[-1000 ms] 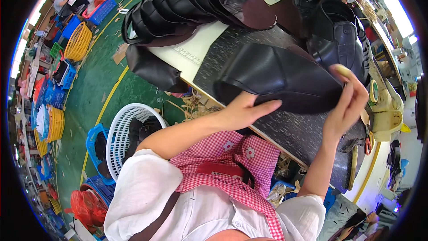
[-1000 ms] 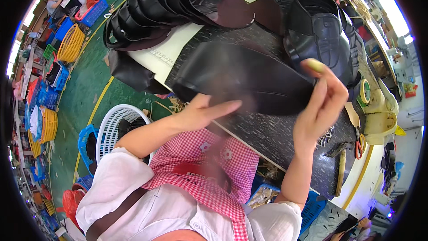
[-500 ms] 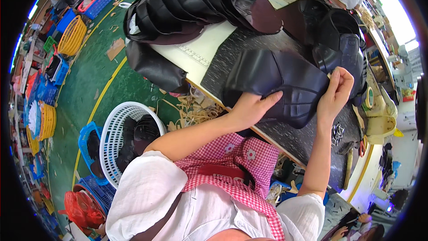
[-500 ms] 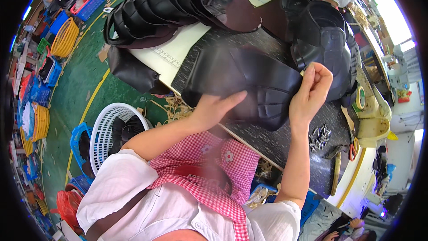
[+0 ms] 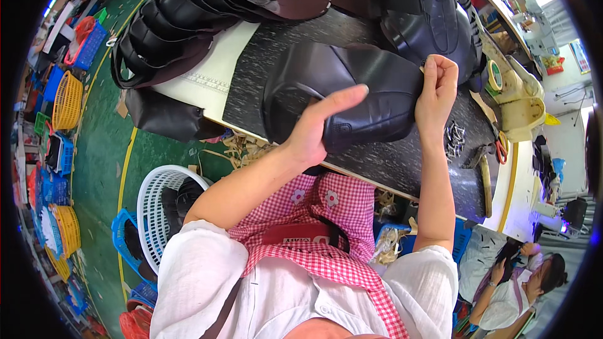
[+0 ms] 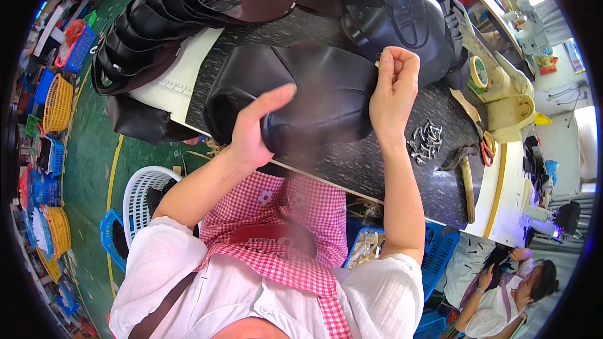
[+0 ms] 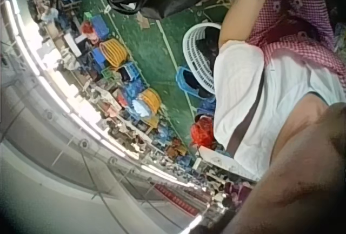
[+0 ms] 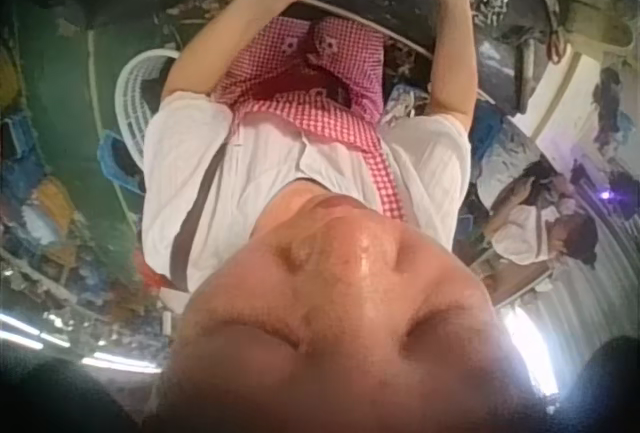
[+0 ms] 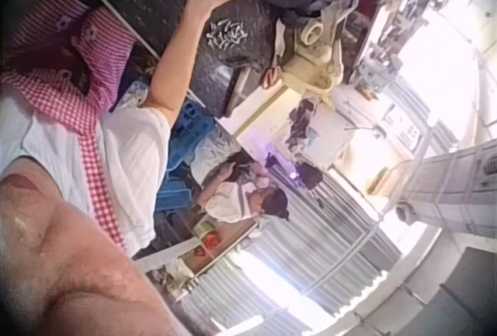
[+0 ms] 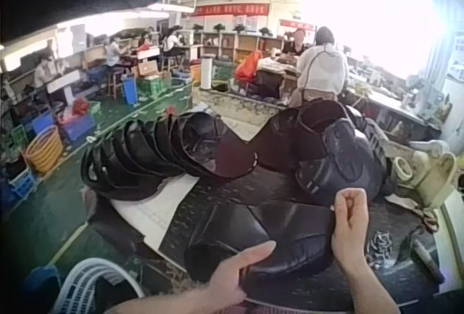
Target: Manually assembling leather shoe upper parts using nails and a hammer at a factory workbench.
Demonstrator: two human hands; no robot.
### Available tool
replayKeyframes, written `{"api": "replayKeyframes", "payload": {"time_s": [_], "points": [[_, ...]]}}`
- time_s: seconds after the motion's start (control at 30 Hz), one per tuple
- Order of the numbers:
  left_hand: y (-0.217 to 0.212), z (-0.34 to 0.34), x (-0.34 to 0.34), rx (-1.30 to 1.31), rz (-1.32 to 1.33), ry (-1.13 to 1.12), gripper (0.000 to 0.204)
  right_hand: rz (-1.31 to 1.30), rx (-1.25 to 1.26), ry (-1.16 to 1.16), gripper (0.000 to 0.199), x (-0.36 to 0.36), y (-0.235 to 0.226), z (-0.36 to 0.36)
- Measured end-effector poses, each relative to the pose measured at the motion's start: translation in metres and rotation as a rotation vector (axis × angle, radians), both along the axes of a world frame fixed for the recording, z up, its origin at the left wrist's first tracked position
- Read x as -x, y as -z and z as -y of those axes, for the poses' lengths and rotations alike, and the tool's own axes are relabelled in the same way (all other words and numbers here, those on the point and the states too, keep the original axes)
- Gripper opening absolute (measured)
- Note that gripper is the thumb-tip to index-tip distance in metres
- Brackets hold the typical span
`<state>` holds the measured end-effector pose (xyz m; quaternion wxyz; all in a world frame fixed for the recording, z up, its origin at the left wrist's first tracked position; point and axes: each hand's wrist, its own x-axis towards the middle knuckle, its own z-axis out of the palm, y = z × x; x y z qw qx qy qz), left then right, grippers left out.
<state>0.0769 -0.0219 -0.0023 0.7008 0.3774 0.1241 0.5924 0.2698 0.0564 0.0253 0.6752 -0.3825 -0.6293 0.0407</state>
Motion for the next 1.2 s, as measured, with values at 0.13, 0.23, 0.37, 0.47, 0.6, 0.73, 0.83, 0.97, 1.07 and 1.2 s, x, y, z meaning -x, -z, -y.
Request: {"api": "replayKeyframes", "payload": {"time_s": [0.13,0.23,0.37,0.47,0.6,0.73,0.83,0.97,1.07,1.2], "points": [[-0.007,-0.003,-0.004,0.097,0.080,0.125,0.039,0.058,-0.028,0.047,0.013,-0.013,-0.001,0.000],[-0.018,-0.001,-0.003,0.133,0.045,0.072,0.038,0.080,-0.199,0.082,0.007,-0.036,-0.020,0.018],[-0.024,-0.003,-0.005,0.143,0.123,0.132,0.032,0.536,-0.317,0.046,0.012,-0.002,-0.023,0.075],[-0.016,-0.004,-0.011,0.145,0.108,0.027,0.038,0.683,-0.470,-0.081,0.018,0.022,-0.003,0.070],[-0.009,-0.006,-0.006,0.076,0.157,0.144,0.035,0.527,-0.210,-0.216,0.022,0.019,0.000,0.070],[-0.009,-0.005,-0.005,0.130,0.132,0.144,0.034,0.418,0.026,-0.379,0.023,0.014,0.000,0.077],[-0.009,-0.004,0.000,0.118,0.144,0.200,0.032,0.419,0.091,-0.427,0.022,0.006,-0.005,0.079],[-0.004,-0.006,0.002,0.088,0.193,0.279,0.034,0.551,0.009,-0.551,0.025,0.005,-0.010,0.086],[-0.007,-0.001,-0.002,0.099,0.107,0.189,0.034,0.525,0.063,-0.595,0.022,0.015,0.000,0.093],[-0.008,0.004,-0.002,0.111,0.112,0.176,0.035,0.556,0.052,-0.560,0.021,0.014,0.004,0.094]]}}
